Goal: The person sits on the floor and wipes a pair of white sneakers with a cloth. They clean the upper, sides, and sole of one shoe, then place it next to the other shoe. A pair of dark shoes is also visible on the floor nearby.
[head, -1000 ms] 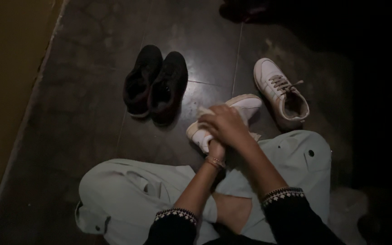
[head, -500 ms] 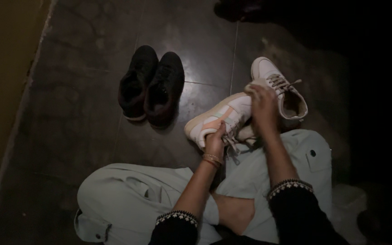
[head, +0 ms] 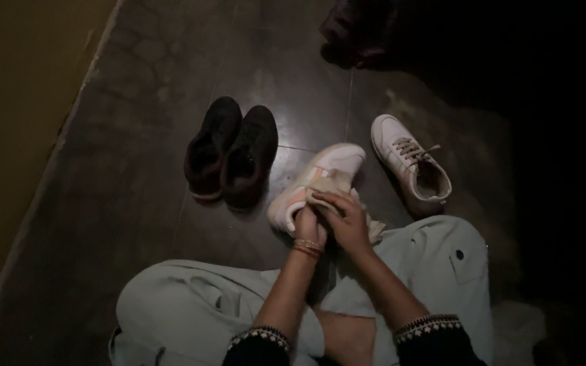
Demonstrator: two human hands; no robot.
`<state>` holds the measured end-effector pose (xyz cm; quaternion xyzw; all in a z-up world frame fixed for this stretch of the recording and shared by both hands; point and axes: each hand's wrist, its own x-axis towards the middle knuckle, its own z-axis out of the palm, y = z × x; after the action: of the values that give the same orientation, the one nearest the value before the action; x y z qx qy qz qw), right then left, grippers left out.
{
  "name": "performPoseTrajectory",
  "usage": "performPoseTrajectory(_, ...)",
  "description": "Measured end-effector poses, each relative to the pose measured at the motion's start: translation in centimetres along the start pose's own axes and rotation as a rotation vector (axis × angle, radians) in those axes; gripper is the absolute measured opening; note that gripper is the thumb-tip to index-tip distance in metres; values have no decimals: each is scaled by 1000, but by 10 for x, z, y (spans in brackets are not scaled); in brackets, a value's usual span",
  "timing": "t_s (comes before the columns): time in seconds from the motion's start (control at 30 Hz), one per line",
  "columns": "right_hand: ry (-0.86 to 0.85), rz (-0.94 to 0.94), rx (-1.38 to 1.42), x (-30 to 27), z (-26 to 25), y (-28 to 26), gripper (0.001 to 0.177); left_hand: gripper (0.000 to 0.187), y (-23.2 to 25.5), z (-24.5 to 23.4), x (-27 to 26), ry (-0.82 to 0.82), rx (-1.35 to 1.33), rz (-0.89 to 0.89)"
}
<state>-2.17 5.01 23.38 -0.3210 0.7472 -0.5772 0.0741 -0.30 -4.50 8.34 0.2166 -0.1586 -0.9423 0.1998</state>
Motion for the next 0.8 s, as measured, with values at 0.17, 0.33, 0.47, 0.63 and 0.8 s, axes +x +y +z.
performPoseTrajectory(0.17,58,320,334,-10,-3,-4,28,64,42,35,-18,-15,-160,-80)
performPoseTrajectory(0.33,281,78,36,10,-67,-4,35,54,68,59,-16,-102,-178,14)
performPoseTrajectory(0.47,568,141,-460,22,-117,-25,45,51,54,63,-18,-44,-33,192)
performPoseTrajectory(0.63,453,365,-584,22,-121,-40,40,68,52,78,-29,338,330,102)
performPoseTrajectory(0.8,224,480,-718,32,-124,-7,58,65,71,81,-59,19,907,191)
